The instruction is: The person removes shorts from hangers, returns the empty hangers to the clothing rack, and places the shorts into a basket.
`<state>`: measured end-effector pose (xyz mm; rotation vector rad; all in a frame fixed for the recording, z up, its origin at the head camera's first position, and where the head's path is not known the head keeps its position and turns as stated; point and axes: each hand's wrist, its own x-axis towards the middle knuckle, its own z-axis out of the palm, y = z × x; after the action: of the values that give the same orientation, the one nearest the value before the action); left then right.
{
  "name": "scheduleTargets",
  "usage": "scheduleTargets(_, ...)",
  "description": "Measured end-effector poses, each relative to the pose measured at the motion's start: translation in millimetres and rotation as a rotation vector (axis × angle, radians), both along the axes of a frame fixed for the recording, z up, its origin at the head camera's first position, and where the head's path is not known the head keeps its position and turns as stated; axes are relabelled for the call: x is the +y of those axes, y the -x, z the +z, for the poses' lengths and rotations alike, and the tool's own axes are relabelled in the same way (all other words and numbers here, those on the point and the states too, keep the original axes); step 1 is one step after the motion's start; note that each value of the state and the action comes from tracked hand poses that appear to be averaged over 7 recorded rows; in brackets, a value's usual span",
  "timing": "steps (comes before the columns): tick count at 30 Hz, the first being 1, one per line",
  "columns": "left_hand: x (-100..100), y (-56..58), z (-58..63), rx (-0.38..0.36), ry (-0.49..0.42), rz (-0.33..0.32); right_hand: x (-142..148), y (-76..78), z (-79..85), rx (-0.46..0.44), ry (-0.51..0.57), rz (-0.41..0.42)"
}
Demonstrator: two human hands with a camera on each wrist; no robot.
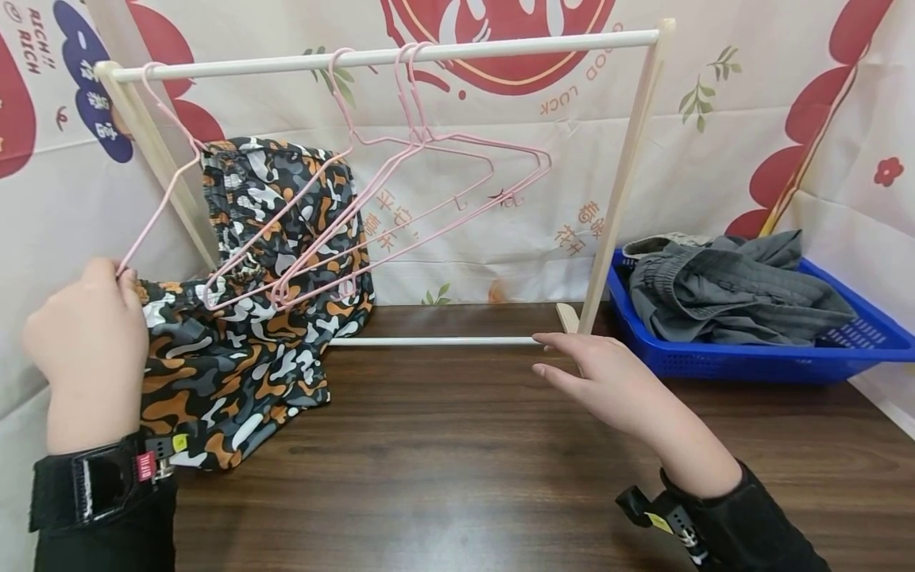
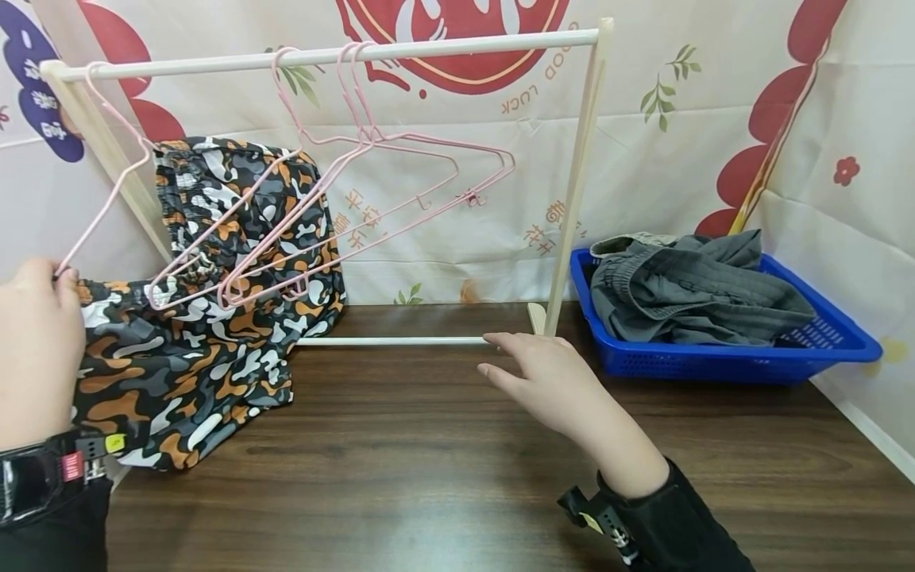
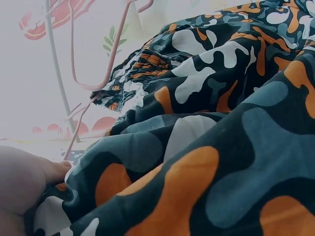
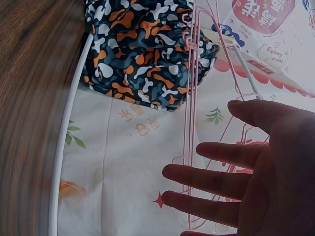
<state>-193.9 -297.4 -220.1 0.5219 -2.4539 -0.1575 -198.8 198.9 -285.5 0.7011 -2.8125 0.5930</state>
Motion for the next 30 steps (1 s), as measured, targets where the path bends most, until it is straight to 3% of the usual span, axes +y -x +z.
scheduleTargets(11,3.3,4.2,3.1,0.013,0.032,-0.002,-1.5,0.2,-1.8,-0.004,-0.004,0.015)
scheduleTargets(20,2.8,6.7,0.2,0.143,0.051,0.014,-0.4,0.0,-1.3,0.003,-0.017,0.016)
scheduleTargets(25,5.4,3.7,2.3,0.216,0.012,0.022,-0.2,-0.2,-1.0,-0.013,-0.008,0.017)
scheduleTargets(30,9.0,-1.0,2.0,0.284,-0.034,-0.019,0.2,0.4,-0.9,-0.01,-0.003,0.01)
